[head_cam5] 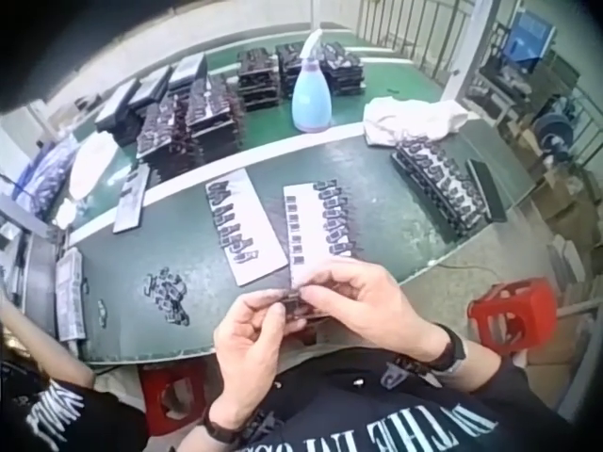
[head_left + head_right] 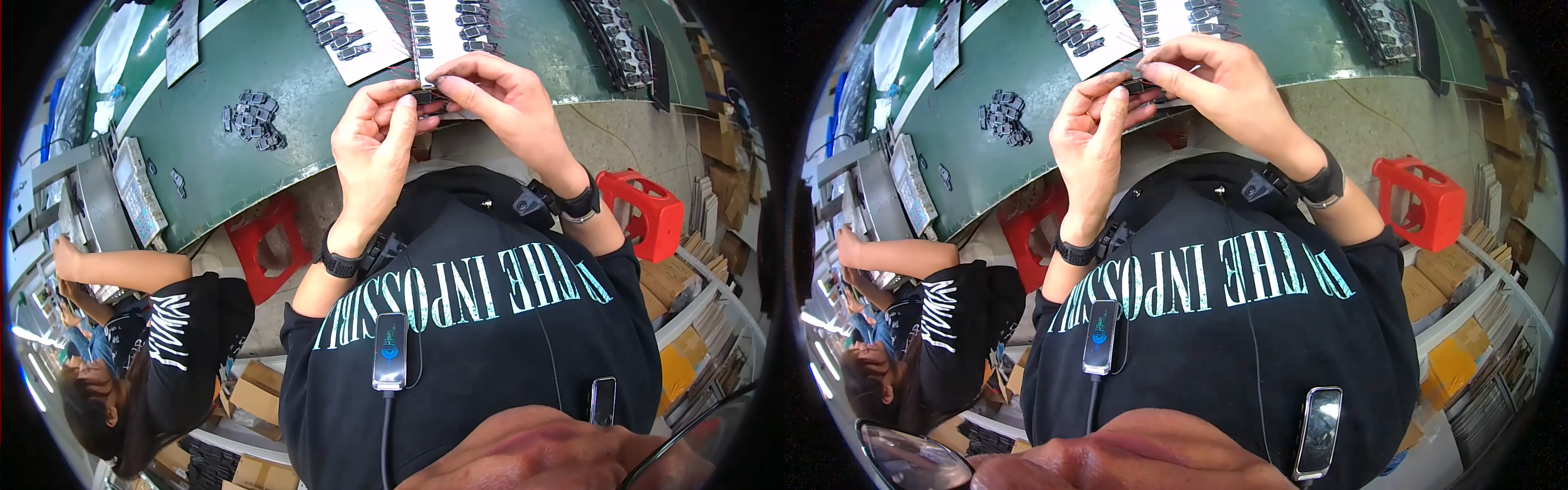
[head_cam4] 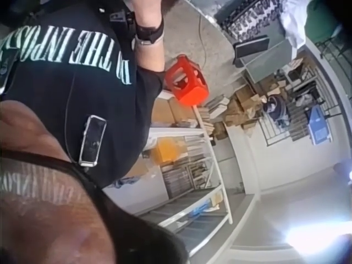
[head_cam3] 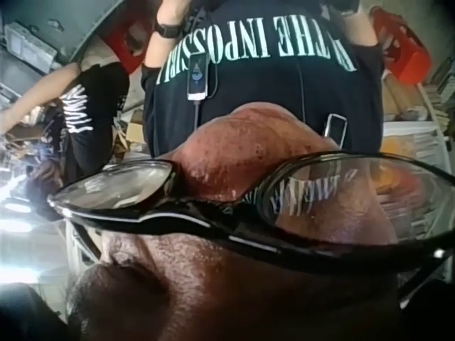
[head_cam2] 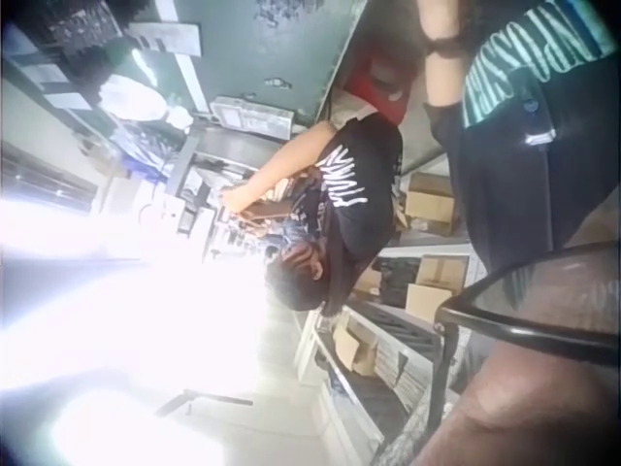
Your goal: The person picks up a small electronic component by hand, fits it into a plastic housing, and presses the assembled unit onto a white tray. This process is repeated for several components, housings, and tray slots.
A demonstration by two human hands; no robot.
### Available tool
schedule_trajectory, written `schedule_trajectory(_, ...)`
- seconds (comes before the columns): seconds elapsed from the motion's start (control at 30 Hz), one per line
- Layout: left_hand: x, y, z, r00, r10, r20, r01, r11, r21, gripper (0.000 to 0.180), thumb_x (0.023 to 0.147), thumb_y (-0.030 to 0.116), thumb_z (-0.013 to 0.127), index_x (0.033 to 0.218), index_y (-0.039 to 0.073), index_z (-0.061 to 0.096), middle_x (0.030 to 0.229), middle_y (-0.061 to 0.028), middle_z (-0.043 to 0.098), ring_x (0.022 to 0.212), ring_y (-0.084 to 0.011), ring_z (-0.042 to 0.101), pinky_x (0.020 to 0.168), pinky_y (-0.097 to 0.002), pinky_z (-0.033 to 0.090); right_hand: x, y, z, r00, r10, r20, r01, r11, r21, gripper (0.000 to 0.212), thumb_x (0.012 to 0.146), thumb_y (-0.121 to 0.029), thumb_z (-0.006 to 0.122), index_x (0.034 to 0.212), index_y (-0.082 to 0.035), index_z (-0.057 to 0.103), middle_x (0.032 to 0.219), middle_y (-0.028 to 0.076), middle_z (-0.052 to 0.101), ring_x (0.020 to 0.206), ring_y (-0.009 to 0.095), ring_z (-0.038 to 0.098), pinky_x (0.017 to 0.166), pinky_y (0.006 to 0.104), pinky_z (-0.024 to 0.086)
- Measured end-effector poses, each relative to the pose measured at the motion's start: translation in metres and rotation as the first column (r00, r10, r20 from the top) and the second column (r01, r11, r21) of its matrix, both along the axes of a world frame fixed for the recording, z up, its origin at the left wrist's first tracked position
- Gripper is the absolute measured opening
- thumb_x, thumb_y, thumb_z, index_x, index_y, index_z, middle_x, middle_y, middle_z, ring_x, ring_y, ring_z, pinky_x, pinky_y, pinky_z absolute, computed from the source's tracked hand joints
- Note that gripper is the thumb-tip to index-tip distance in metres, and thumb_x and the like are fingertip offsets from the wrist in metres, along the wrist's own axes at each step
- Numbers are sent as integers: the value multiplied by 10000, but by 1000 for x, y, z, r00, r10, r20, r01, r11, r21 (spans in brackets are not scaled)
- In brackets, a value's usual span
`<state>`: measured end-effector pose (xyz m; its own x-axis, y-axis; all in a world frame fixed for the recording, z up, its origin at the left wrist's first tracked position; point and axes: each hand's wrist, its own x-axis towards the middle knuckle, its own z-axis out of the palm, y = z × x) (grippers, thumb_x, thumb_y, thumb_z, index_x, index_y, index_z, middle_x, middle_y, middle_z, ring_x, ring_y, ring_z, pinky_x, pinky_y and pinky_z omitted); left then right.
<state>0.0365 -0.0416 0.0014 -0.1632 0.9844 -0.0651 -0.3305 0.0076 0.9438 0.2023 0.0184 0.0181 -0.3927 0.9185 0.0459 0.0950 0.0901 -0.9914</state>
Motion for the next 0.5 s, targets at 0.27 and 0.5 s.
schedule_trajectory(0.27,6,1,0,952,79,-297,-57,995,84,168,984,22,584,1139,-36,611,969,-101,725,823,-134,720,731,-238,571,-7,0,-6,986,41,159,-72,978,194,175,921,-7,653,1092,25,665,1041,67,640,918,149,658,781,275,541)
schedule_trajectory(0.5,-12,5,-3,521,278,-807,107,917,384,111,943,43,645,1032,-18,672,918,-106,717,743,-113,695,693,-261,554,-7,-11,-2,925,-163,344,-46,849,526,143,866,6,675,1009,8,671,985,132,622,890,257,659,729,316,528)
